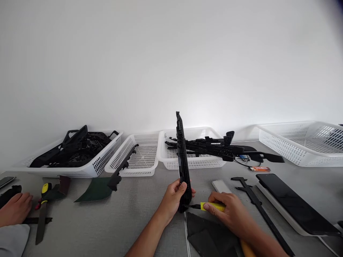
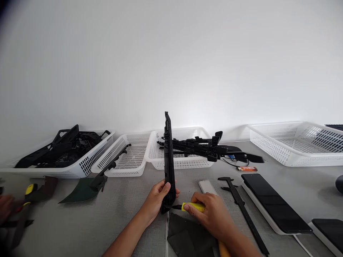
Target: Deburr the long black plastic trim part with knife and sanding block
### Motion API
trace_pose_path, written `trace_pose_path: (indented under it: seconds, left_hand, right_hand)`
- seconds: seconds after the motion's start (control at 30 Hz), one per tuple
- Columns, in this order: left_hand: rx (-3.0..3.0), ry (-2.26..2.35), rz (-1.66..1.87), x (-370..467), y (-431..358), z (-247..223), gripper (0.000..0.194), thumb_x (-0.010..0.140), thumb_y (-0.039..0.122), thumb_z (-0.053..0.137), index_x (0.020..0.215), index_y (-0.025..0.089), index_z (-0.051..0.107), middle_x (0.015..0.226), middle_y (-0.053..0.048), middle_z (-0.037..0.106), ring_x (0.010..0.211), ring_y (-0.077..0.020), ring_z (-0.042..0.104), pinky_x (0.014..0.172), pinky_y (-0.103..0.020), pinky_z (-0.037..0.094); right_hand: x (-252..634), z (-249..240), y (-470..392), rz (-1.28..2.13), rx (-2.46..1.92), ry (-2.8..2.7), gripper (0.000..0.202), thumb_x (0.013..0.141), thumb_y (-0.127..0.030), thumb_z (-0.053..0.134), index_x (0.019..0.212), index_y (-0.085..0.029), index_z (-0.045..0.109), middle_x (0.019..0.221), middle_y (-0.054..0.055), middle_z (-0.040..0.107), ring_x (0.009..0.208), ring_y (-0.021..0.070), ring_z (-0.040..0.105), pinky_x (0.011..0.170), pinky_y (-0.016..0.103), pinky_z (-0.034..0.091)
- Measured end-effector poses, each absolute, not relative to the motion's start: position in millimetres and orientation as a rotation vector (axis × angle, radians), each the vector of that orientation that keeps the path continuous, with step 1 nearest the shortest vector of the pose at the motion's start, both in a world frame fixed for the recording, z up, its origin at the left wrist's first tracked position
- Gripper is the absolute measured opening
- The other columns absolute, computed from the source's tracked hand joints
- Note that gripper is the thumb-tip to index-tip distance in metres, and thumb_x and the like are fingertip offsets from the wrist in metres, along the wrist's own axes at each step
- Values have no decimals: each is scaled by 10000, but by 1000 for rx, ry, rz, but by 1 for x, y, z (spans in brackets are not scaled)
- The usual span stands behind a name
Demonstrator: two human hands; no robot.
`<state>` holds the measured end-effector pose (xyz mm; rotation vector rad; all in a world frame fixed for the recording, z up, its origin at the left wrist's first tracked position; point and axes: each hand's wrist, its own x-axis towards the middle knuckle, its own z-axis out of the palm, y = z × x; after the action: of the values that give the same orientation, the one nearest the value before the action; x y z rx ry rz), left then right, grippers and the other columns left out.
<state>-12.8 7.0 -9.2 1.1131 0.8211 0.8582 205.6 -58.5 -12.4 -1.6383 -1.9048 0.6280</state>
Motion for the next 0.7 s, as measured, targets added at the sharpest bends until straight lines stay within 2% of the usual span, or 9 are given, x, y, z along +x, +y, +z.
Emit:
trace_pose_path:
  seconds: [0.4,0.7]
  left_hand:
    - [1112,805,864,-12,6,-9,674,856,720,723,1189,134,724,985,-130,803,883,-237,743,859,-361,561]
    - [1137,818,839,-14,6,-8,636,916,682,680,1240,136,713,1000,-126,804,909,-230,744,874,-354,559]
  right_hand:
    - [209,-14,-58,647,-1647,-1894,579,950,-759,531,734,-235,653,695,26,686,694,222,625,674,329,375]
    - [209,-14,-57,662,-1668,-1913,577,932,-767,548,734,-236,658,697,28,675,705,223,616,674,324,354]
